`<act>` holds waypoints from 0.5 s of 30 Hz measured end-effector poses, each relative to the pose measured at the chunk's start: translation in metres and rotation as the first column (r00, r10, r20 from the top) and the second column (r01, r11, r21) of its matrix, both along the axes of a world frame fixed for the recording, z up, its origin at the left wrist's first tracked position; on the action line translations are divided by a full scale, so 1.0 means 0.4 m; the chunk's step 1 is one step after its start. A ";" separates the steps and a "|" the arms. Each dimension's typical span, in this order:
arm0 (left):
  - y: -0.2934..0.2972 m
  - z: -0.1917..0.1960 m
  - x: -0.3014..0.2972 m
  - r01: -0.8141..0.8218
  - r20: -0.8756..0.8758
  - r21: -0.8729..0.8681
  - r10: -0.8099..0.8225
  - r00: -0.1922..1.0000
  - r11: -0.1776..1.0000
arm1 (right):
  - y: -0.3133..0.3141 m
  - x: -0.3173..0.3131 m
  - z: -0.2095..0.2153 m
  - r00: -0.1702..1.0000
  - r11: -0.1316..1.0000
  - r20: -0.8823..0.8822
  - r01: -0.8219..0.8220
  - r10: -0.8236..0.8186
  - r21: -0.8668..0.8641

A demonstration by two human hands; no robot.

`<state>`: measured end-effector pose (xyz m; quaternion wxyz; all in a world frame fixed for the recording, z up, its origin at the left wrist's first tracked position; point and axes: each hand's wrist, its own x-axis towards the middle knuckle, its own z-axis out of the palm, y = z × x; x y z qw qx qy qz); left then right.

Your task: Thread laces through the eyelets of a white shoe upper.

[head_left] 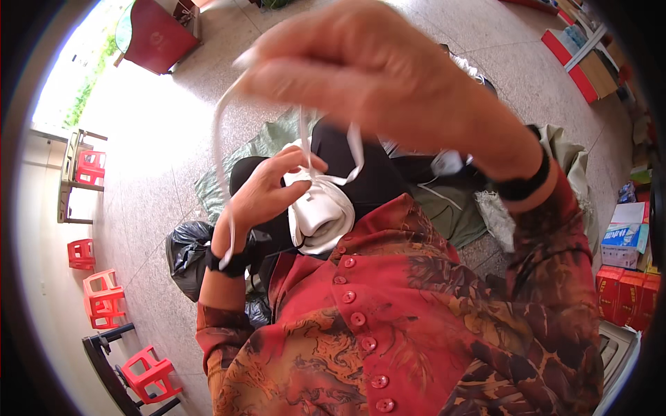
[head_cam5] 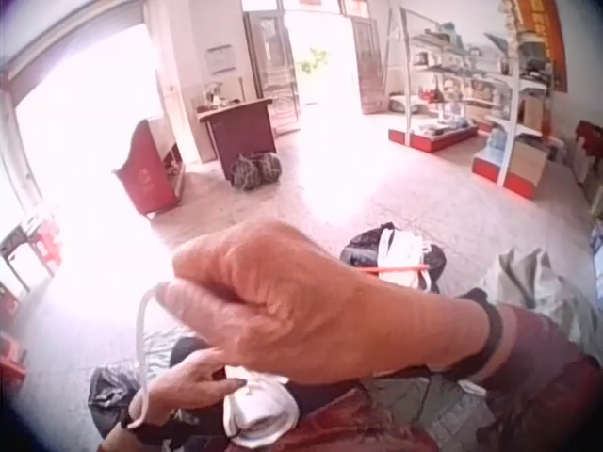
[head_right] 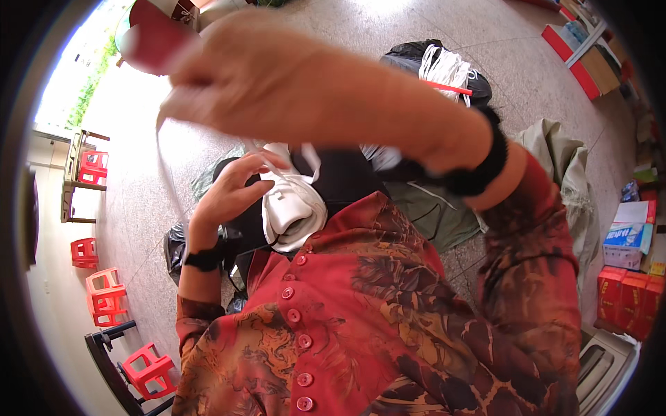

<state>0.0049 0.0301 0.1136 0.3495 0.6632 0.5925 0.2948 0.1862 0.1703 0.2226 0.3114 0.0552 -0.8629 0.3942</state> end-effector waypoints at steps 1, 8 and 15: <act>-0.006 -0.008 -0.011 0.075 0.041 0.048 -0.077 0.996 0.996 | 0.023 0.026 0.003 0.996 0.995 -0.005 0.093 -0.093 -0.030; -0.162 0.002 -0.050 -0.597 0.677 -0.004 0.441 0.589 0.802 | 0.422 0.291 -0.138 0.788 0.770 -0.070 0.613 -0.611 0.176; -0.369 -0.137 -0.258 -0.757 0.827 -0.391 0.561 -0.039 0.523 | 0.535 0.418 -0.308 0.485 0.456 -0.050 0.849 -0.873 0.266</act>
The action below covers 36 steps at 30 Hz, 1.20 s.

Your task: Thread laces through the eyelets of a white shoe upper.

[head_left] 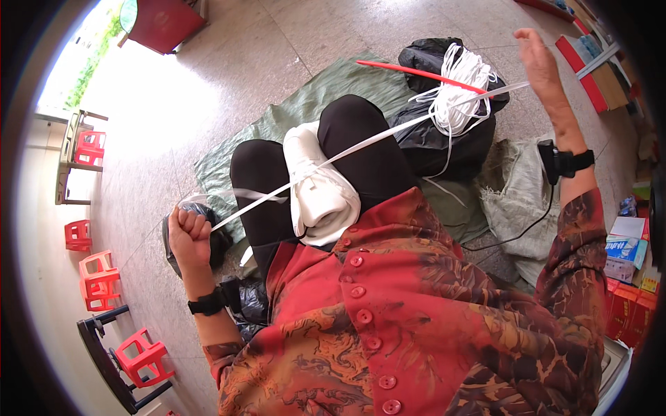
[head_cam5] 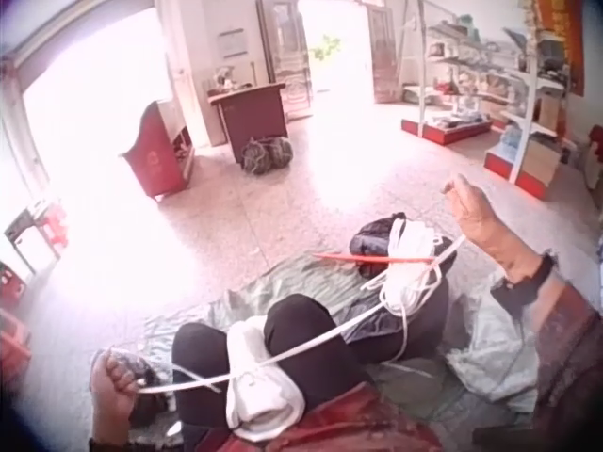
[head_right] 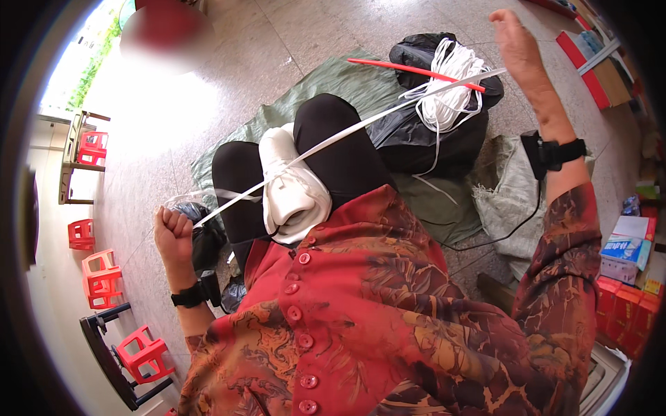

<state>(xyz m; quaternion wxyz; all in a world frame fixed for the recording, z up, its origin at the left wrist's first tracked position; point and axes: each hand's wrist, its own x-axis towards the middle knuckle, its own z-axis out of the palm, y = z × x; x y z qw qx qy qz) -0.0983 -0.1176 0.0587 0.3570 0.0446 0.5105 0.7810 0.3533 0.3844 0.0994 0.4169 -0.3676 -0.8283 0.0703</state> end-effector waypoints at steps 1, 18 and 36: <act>-0.011 -0.010 -0.017 -0.047 0.057 -0.008 0.047 0.997 0.999 | -0.010 -0.008 -0.007 0.991 0.988 0.129 -0.002 0.022 -0.153; -0.078 -0.041 -0.184 -0.311 -0.667 -0.450 -0.084 0.741 0.837 | -0.573 -0.454 -0.229 0.620 0.540 0.025 -0.662 0.784 -0.520; 0.187 -0.033 0.266 0.088 -0.610 -0.663 -0.604 0.513 0.744 | -0.557 -0.499 -0.207 0.470 0.454 0.082 -0.770 0.879 -0.447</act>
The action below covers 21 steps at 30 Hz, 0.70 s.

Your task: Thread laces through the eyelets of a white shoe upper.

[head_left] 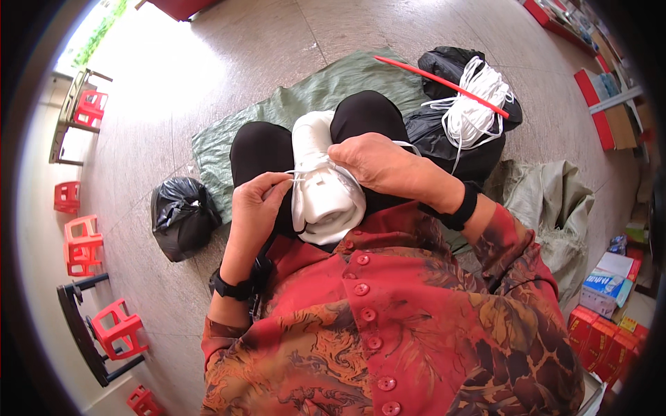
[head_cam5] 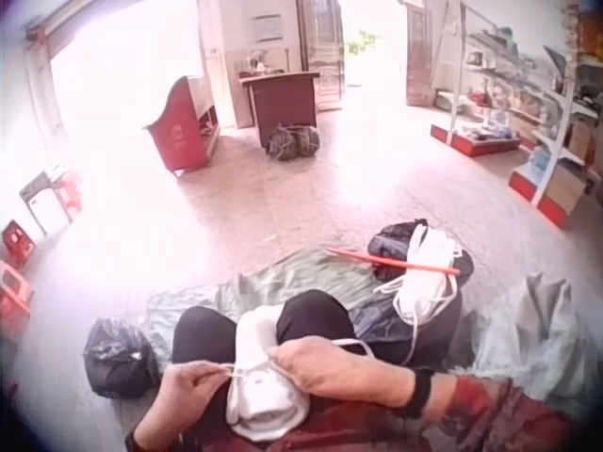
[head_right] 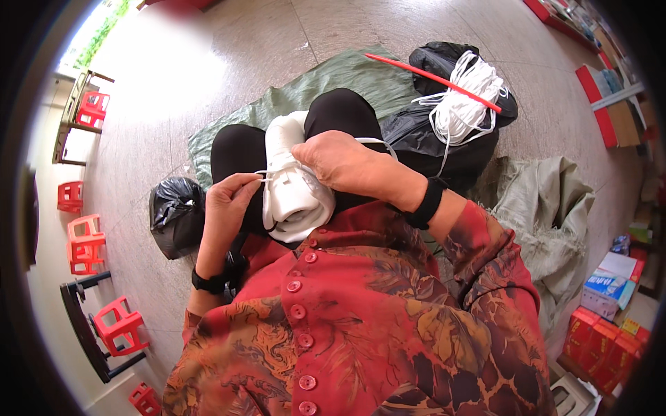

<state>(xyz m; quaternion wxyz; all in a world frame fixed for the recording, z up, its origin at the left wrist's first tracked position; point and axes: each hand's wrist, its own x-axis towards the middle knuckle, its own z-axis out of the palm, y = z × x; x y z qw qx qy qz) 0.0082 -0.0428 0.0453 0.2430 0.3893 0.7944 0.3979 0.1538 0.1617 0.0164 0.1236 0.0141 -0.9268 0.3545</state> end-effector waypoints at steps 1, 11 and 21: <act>0.000 -0.003 -0.002 0.009 0.006 0.024 -0.009 1.000 1.000 | 0.000 -0.006 -0.003 1.000 1.000 -0.022 0.006 -0.005 0.018; -0.006 -0.016 -0.007 -0.018 -0.174 0.137 0.042 0.984 0.990 | -0.037 -0.002 -0.002 0.995 0.990 0.063 0.082 -0.075 -0.119; -0.019 -0.023 -0.011 0.018 -0.197 0.111 0.004 0.980 0.994 | -0.050 0.013 0.011 0.985 0.980 0.126 0.135 -0.117 -0.149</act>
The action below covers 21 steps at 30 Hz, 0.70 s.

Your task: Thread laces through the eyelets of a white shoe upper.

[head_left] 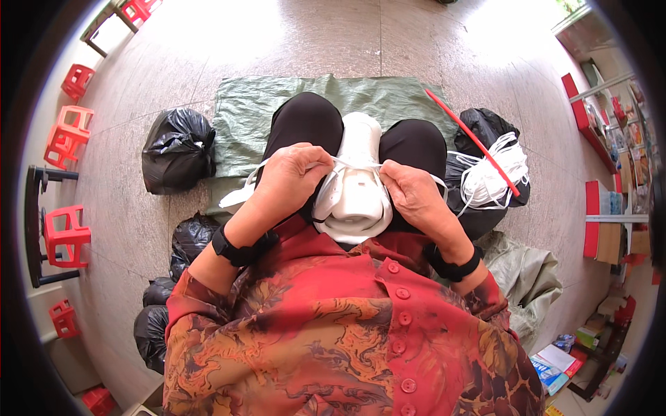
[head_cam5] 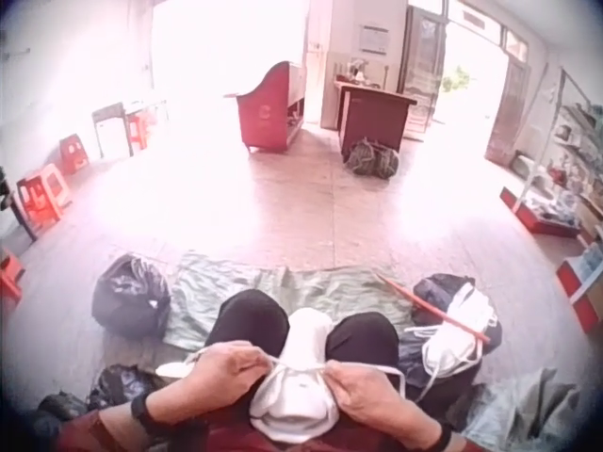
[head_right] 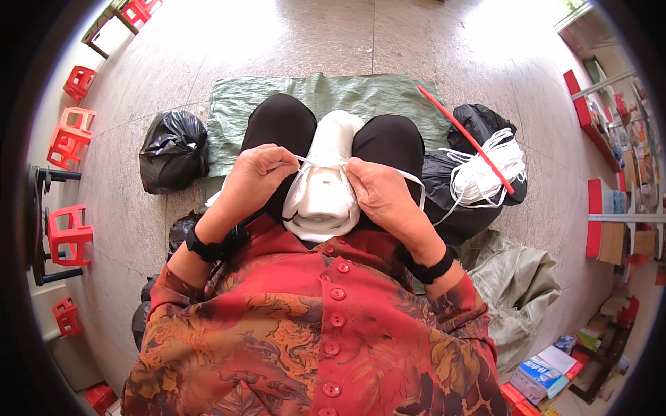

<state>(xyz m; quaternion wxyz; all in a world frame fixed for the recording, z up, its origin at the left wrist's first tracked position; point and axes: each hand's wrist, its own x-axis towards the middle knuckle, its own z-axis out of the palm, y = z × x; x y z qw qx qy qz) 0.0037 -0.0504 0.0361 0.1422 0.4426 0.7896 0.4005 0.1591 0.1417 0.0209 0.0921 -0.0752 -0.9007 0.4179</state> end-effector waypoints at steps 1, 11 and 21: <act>0.001 0.000 0.002 -0.006 0.026 0.005 0.005 1.000 1.000 | 0.000 -0.001 0.000 1.000 1.000 0.002 -0.007 0.007 0.002; 0.017 -0.023 0.022 0.071 -0.268 0.003 -0.067 0.961 0.998 | 0.002 -0.003 -0.002 1.000 0.999 -0.029 0.005 -0.004 0.034; -0.005 0.010 0.112 -0.011 -0.291 -0.007 0.009 0.957 1.000 | -0.058 0.037 0.025 0.982 0.971 -0.118 0.164 -0.145 0.176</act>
